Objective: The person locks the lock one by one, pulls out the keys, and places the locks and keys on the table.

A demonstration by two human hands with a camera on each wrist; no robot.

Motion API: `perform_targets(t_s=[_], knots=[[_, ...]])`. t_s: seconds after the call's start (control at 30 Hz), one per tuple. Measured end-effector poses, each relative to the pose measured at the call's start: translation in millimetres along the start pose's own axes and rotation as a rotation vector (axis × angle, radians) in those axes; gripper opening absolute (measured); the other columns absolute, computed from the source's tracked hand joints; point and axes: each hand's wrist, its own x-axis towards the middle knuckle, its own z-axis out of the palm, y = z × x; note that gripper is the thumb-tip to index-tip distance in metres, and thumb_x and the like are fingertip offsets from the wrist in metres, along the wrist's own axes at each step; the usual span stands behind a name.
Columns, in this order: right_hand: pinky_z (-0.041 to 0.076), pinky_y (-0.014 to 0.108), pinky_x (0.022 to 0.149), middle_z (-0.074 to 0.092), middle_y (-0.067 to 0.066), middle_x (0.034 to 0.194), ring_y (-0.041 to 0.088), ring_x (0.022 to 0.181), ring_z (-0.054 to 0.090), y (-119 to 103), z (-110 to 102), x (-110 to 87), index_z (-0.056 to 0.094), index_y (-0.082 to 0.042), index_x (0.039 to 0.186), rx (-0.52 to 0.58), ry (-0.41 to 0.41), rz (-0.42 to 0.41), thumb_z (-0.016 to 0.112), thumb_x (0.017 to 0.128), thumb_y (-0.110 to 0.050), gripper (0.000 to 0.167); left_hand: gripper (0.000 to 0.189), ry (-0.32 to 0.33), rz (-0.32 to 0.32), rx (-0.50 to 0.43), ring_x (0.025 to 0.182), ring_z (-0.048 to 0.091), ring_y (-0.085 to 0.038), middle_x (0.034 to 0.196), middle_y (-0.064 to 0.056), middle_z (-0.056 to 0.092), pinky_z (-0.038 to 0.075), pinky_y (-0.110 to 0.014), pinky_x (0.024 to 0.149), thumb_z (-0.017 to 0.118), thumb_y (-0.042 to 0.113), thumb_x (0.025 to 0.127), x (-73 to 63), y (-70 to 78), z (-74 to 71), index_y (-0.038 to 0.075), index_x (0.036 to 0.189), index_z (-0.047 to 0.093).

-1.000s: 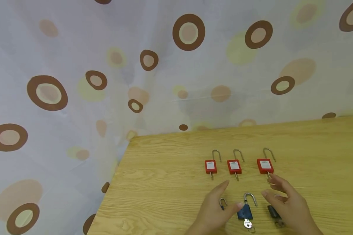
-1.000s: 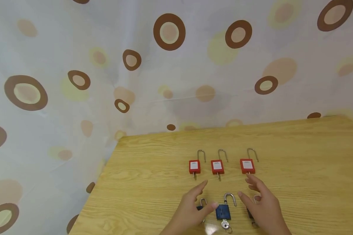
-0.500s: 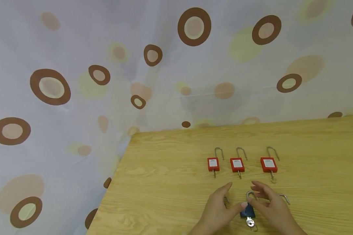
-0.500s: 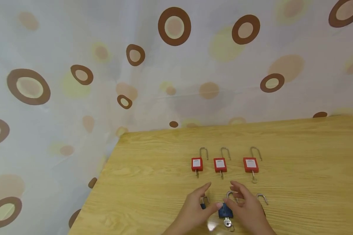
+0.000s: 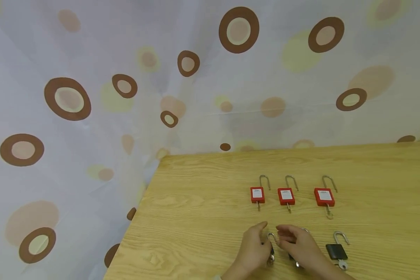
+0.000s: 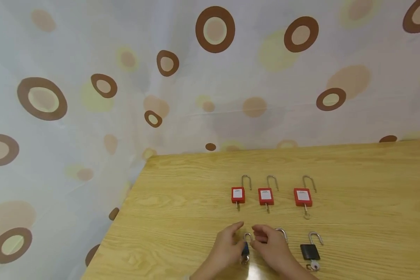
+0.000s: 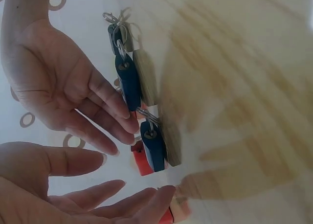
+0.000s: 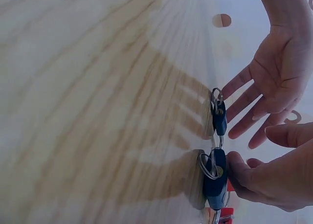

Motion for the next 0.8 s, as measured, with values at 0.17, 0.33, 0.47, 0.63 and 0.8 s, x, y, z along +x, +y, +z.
perform_targets(t_s=[0.17,0.33,0.47,0.63,0.8], knots=[[0.054,0.034,0.075,0.063,0.019,0.108,0.025,0.094,0.062,-4.5,3.4,-0.9,0.056,0.01,0.115,-0.013,0.005,0.017,0.062,0.083,0.0,0.034,0.051,0.033,-0.029,0.016,0.051,0.039,-0.003,0.111,-0.021,0.062,0.037,-0.015,0.051,0.054,-0.011,0.07,-0.3,-1.2,-3.2,-0.006,0.121,0.056],[0.052,0.034,0.073,0.065,0.012,0.1,0.019,0.087,0.06,-7.9,7.2,0.7,0.06,0.009,0.108,-0.097,-0.016,-0.002,0.062,0.08,0.0,0.029,0.045,0.041,-0.077,-0.022,0.058,0.047,-0.008,0.1,-0.015,0.062,0.044,-0.019,0.056,0.059,-0.009,0.07,-1.5,-1.4,-5.7,-0.006,0.115,0.059],[0.052,0.035,0.074,0.064,0.013,0.101,0.021,0.088,0.06,-10.0,8.4,1.5,0.057,0.012,0.109,-0.11,-0.074,-0.002,0.06,0.08,0.001,0.031,0.041,0.029,-0.153,-0.054,0.087,0.059,-0.021,0.102,-0.015,0.062,0.052,-0.033,0.078,0.064,-0.006,0.072,-2.5,-2.0,-5.2,-0.003,0.112,0.061],[0.053,0.034,0.075,0.063,0.021,0.108,0.026,0.095,0.06,-12.8,9.3,0.6,0.053,0.016,0.115,-0.07,-0.126,0.047,0.056,0.085,0.001,0.034,0.04,0.004,-0.25,-0.142,0.088,0.057,-0.019,0.097,-0.011,0.06,0.053,-0.032,0.075,0.059,-0.01,0.073,-2.8,-3.5,-3.9,-0.002,0.113,0.06],[0.051,0.037,0.082,0.056,0.029,0.119,0.038,0.109,0.054,-15.3,14.0,-2.7,0.05,0.017,0.12,-0.006,-0.163,0.126,0.053,0.088,-0.004,0.038,0.04,0.012,-0.28,-0.181,0.087,0.056,-0.018,0.096,-0.01,0.059,0.054,-0.031,0.075,0.058,-0.012,0.074,-3.0,-6.3,-2.8,-0.002,0.112,0.06]])
